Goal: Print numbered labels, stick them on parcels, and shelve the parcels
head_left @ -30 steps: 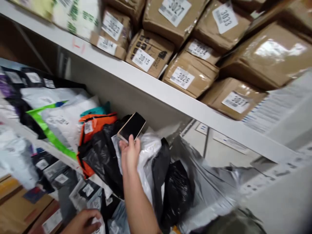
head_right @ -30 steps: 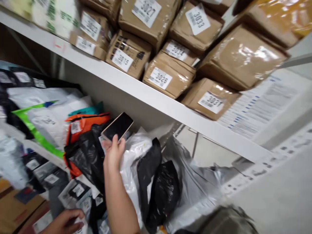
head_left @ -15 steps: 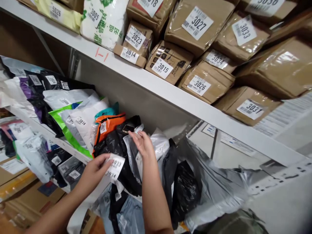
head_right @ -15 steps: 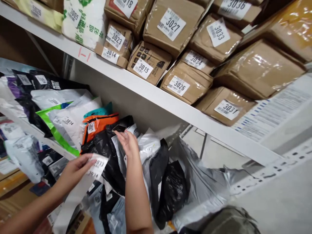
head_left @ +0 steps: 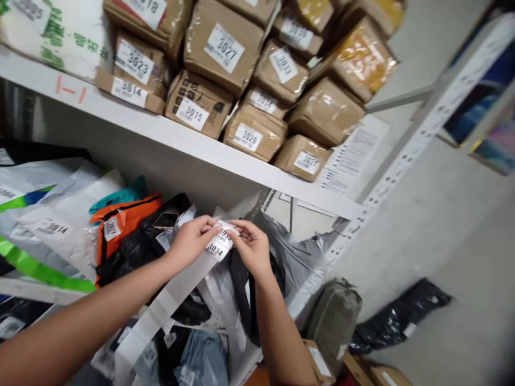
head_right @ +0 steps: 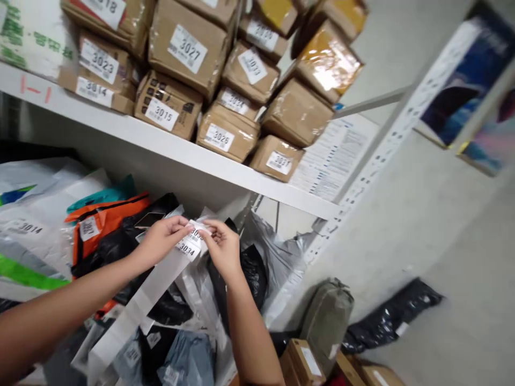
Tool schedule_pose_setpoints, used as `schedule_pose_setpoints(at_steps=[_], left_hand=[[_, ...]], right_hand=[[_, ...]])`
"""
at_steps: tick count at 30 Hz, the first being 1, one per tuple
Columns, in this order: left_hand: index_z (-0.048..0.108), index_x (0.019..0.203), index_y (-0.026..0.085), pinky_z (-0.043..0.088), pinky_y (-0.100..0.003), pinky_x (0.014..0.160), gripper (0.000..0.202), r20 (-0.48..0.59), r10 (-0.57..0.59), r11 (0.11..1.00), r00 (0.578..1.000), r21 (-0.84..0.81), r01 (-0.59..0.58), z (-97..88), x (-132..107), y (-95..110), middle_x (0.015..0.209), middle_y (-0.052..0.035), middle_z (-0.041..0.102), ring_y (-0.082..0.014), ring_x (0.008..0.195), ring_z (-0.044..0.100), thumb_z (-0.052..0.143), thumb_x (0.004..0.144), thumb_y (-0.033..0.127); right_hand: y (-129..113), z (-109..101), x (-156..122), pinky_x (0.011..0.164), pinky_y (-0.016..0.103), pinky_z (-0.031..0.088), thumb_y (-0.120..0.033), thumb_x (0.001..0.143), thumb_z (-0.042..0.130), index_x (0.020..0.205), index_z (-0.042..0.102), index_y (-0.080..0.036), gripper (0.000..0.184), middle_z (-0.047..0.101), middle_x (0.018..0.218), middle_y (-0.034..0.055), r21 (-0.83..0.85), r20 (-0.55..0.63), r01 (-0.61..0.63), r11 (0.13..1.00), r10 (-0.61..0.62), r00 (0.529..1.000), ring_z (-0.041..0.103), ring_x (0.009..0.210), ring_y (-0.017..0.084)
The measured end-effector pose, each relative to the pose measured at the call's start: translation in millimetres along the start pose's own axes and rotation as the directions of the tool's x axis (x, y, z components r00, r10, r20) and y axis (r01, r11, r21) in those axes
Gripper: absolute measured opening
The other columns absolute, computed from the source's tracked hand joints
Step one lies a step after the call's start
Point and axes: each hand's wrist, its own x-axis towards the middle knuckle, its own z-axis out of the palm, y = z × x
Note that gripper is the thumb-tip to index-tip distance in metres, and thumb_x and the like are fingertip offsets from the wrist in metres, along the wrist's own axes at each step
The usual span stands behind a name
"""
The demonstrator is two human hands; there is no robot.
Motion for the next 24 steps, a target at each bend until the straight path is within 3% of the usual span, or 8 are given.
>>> schedule_pose_setpoints(at_steps=[5,10,13,15,16,19,22,24], left_hand=[[0.06,0.081,0.014,0.04,-0.025,0.058,0.034,0.048,0.241,0.966,0.969,0.084,-0.245,44.7,65.9,41.6,0.075,-0.0036,0.065,-0.0191,0.068,0.06,0.063,0.085,0.048],[0.06,0.074,0.012,0.035,-0.026,0.056,0.024,0.039,0.304,0.949,0.952,0.077,-0.306,85.8,118.0,81.5,0.068,-0.0014,0.061,-0.0163,0.064,0.055,0.066,0.09,0.029],[0.062,0.077,0.01,0.036,-0.026,0.058,0.021,0.036,0.31,0.951,0.95,0.009,-0.31,102.9,135.7,99.3,0.072,-0.0037,0.063,-0.0168,0.067,0.057,0.068,0.092,0.024],[0.063,0.092,0.008,0.042,-0.025,0.064,0.007,0.08,0.26,0.961,0.962,-0.122,-0.249,110.3,141.9,106.2,0.084,-0.0068,0.066,-0.0177,0.075,0.061,0.067,0.091,0.013],[0.062,0.1,0.007,0.044,-0.026,0.068,0.011,0.105,0.24,0.959,0.965,-0.18,-0.219,112.8,144.0,108.3,0.09,-0.0084,0.067,-0.0179,0.079,0.062,0.066,0.09,0.009],[0.059,0.103,0.006,0.044,-0.026,0.07,0.012,0.13,0.265,0.957,0.956,-0.155,-0.244,115.5,149.1,112.6,0.092,-0.0091,0.066,-0.018,0.081,0.061,0.061,0.091,0.006],[0.059,0.082,0.009,0.041,-0.028,0.068,0.009,0.132,0.43,0.888,0.893,0.116,-0.445,112.6,156.0,119.5,0.079,-0.0057,0.061,-0.0194,0.075,0.057,0.064,0.09,0.01],[0.058,0.074,0.009,0.042,-0.03,0.074,0.015,0.2,0.596,0.708,0.778,0.327,-0.626,109.5,161.3,125.4,0.085,-0.0078,0.06,-0.0213,0.081,0.057,0.067,0.086,0.009]], right_hand=[[-31.5,-54.2,30.8,0.06,0.024,0.051,-0.028,0.069,0.08,0.089,0.07,-0.019,0.023,0.071,0.083,0.0026,-0.055,-0.196,0.149,0.987,-0.157,0.968,0.063,0.072,0.014],[-62.4,-100.7,63.1,0.051,0.022,0.046,-0.033,0.07,0.078,0.086,0.071,-0.017,0.024,0.069,0.078,0.0025,-0.198,-0.334,0.264,0.944,-0.318,0.887,0.056,0.064,0.012],[-80.6,-115.6,76.4,0.046,0.022,0.044,-0.035,0.068,0.078,0.084,0.069,-0.017,0.025,0.066,0.07,0.0005,-0.198,-0.389,0.324,0.925,-0.377,0.841,0.054,0.058,0.011],[-90.5,-121.9,82.1,0.046,0.022,0.045,-0.035,0.069,0.078,0.082,0.068,-0.017,0.024,0.065,0.069,0.0002,-0.233,-0.404,0.356,0.905,-0.423,0.812,0.055,0.058,0.011],[-94.4,-124.4,84.2,0.046,0.022,0.045,-0.035,0.069,0.077,0.082,0.068,-0.017,0.024,0.066,0.07,0.0006,-0.259,-0.399,0.364,0.895,-0.442,0.803,0.056,0.06,0.012],[-101.0,-130.6,89.6,0.046,0.022,0.045,-0.037,0.072,0.075,0.083,0.067,-0.018,0.023,0.067,0.075,0.0016,-0.334,-0.37,0.364,0.869,-0.476,0.798,0.058,0.064,0.013],[-101.0,-136.2,97.9,0.049,0.022,0.045,-0.039,0.074,0.072,0.084,0.065,-0.02,0.023,0.067,0.076,0.0014,-0.392,-0.341,0.367,0.844,-0.504,0.793,0.059,0.065,0.013],[-98.4,-140.5,106.6,0.056,0.024,0.048,-0.04,0.076,0.069,0.088,0.063,-0.02,0.025,0.066,0.078,0.0014,-0.4,-0.364,0.386,0.831,-0.531,0.765,0.06,0.069,0.013]])
